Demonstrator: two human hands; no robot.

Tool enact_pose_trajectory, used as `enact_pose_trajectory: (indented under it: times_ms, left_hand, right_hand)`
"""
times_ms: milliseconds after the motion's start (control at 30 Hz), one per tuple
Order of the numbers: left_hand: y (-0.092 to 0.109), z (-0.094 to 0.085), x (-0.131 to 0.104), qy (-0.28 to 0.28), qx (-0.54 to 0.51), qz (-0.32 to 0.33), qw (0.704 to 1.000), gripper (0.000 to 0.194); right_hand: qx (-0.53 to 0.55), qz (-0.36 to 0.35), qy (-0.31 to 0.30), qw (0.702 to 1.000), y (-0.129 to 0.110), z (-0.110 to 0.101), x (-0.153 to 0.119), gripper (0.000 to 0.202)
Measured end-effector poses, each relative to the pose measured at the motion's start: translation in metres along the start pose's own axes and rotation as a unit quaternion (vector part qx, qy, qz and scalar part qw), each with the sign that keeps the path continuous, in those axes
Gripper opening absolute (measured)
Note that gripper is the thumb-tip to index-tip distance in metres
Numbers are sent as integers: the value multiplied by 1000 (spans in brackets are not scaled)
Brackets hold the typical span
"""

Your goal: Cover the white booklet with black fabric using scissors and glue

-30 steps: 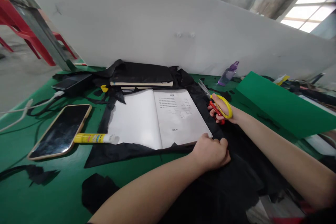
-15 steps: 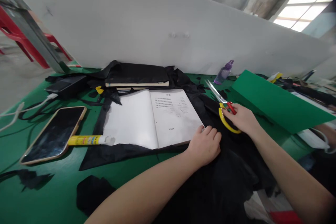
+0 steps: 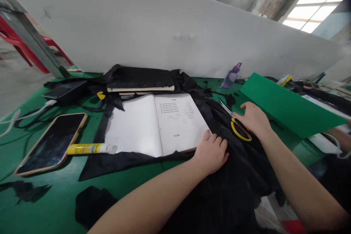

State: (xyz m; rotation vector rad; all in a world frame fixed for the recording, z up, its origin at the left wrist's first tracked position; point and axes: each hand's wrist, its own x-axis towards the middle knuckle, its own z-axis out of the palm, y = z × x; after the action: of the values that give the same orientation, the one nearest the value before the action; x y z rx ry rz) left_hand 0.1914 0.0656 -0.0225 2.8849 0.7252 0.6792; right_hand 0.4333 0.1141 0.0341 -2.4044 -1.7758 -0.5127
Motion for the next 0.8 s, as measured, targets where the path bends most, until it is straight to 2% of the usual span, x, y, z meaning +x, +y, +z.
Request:
enact_pose_trajectory:
  times_ms: [67,133,200,267,400,567,700,800]
  left_hand:
    - [0,-1,0,-8,7,-1,1000,37]
    - [1,-2,0,-14,12,-1,1000,38]
    - [1,-3,0,-15,12,0,1000,37]
    - [0,-4,0,-11,6,4,1000,36]
    - [0,-2,0,-1,3,7,1000,35]
    - [-1,0,0,1,11,7,1000,32]
    - [-2,-1,-1,-10,13,18,1000,31]
    - [-3,-2,0,-13,12,18,1000,29]
  right_hand:
    - [65,-42,-13,997,-15,-2,12,37]
    - [81,-73,-75,991,-30,2,24,35]
    - [74,-67,-142,985,-43,12,35,35]
    - [68,-50,-169,982,-50,21,45,32]
    - [57,3,-124,991,-49,28,63,25]
    - [42,79,-45,995,-47,25,74,33]
    - [31,84,-19,996,-53,26,76,34]
    - [24,75,-33,996,-56,29,81,30]
